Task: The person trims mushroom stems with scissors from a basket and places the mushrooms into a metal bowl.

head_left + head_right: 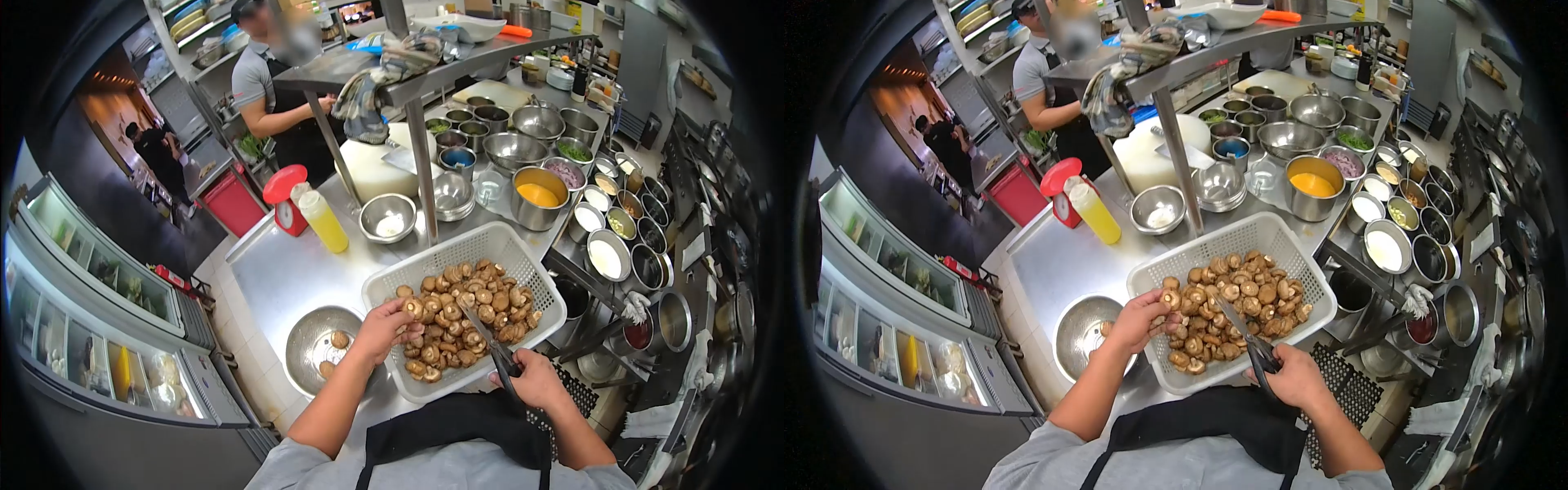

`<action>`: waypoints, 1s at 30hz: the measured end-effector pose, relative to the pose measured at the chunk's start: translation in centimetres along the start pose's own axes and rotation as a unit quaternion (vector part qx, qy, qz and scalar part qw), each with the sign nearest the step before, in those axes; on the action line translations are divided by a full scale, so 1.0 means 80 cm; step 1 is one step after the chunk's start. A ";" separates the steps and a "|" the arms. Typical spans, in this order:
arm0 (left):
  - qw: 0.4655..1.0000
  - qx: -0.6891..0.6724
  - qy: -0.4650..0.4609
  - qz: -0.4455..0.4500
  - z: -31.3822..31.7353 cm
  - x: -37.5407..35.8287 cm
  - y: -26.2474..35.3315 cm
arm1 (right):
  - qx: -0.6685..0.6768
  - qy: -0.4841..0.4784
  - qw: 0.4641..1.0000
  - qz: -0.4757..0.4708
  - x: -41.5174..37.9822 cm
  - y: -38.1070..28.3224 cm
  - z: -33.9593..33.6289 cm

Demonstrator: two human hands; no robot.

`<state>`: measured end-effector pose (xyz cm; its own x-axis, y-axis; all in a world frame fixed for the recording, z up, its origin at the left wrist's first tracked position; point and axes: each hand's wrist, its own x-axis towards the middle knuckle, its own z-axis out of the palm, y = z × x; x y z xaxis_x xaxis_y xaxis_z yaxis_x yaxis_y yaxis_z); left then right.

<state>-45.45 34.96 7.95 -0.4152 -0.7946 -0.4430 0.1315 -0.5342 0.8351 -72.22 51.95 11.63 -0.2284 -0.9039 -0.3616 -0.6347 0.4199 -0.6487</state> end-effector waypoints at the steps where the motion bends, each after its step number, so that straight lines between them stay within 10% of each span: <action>1: 0.999 -0.035 0.003 -0.003 0.004 -0.009 0.000 | -0.011 0.007 1.000 -0.028 0.002 -0.002 0.002; 12: 0.999 -0.008 0.011 0.043 0.003 -0.036 -0.009 | -0.226 0.117 0.936 -0.242 0.007 -0.010 0.025; 30: 0.988 0.146 -0.048 0.020 -0.014 -0.037 -0.041 | -0.367 -0.002 0.892 -0.264 0.012 -0.028 0.040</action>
<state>-43.63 38.70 6.15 -0.5003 -0.7746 -0.3870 -0.1110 -0.3859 0.9158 -68.68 50.42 10.60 0.2464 -0.9591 -0.1392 -0.9658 -0.2311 -0.1172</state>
